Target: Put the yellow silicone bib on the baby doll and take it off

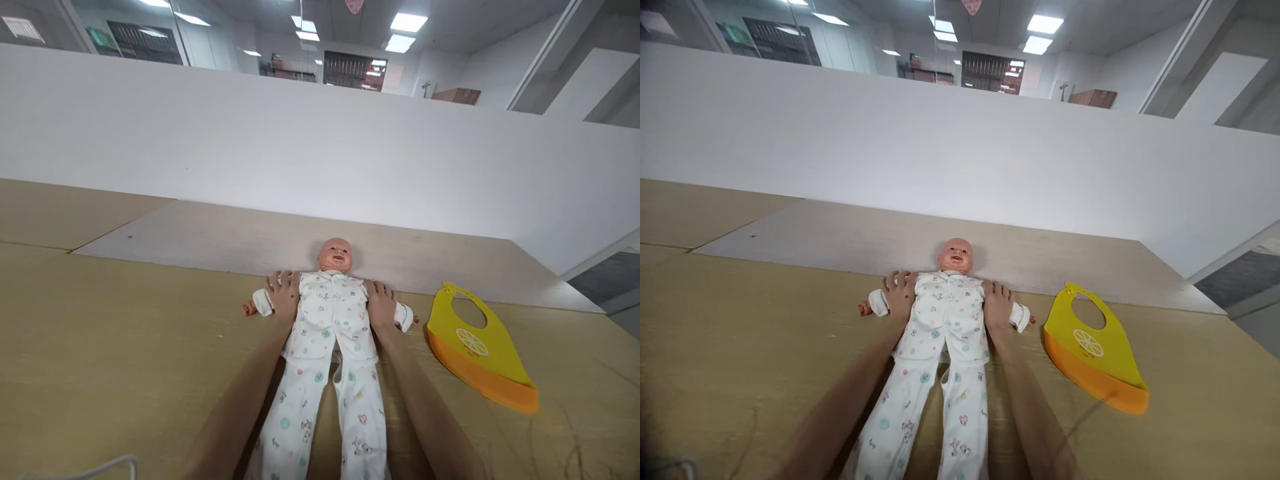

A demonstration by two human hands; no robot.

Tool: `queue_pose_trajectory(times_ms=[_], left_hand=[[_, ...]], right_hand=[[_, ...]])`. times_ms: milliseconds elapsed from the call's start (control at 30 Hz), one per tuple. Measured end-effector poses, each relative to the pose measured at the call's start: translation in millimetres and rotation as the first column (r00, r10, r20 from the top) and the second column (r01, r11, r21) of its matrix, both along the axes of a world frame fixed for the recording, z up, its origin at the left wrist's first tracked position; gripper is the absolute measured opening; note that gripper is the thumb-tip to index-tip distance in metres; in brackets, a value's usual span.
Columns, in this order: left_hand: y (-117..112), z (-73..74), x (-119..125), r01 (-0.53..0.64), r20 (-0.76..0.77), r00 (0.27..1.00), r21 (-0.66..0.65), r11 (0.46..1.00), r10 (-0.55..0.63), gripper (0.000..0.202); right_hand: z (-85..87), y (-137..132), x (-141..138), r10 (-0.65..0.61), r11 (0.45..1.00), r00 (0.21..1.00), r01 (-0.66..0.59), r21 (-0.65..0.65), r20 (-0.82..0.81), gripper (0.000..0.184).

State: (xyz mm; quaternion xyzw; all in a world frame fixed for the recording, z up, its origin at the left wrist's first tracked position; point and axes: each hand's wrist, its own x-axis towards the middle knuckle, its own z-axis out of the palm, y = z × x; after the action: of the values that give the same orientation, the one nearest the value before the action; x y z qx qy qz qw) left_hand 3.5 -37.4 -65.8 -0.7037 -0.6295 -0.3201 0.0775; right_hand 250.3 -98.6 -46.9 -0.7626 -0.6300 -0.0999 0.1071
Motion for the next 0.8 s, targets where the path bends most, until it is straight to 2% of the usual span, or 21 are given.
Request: queue_pose_trajectory(times_ms=[233, 400, 633, 800], left_hand=[[25, -2.5, 10, -0.112, 0.076, 0.99, -0.072, 0.991, 0.118, 0.031], [39, -2.3, 11, -0.173, 0.026, 0.984, -0.078, 0.982, 0.175, 0.034], [46, -0.6, 5, -0.138, -0.046, 0.99, -0.085, 0.987, 0.135, 0.035], [38, -0.6, 4, -0.083, -0.019, 0.996, -0.017, 0.996, 0.082, 0.032]], right_hand=[[-14.4, 26, 3, -0.021, 0.989, 1.0, 0.021, 0.149, -0.001, 0.036], [-11.6, 42, 10, 0.012, 0.991, 0.999, -0.006, 0.134, -0.048, 0.038], [-12.1, 49, 23, 0.071, 0.986, 0.995, -0.06, 0.157, -0.066, 0.04], [-14.4, 45, 21, 0.072, 0.984, 0.996, -0.064, 0.168, -0.044, 0.041]])
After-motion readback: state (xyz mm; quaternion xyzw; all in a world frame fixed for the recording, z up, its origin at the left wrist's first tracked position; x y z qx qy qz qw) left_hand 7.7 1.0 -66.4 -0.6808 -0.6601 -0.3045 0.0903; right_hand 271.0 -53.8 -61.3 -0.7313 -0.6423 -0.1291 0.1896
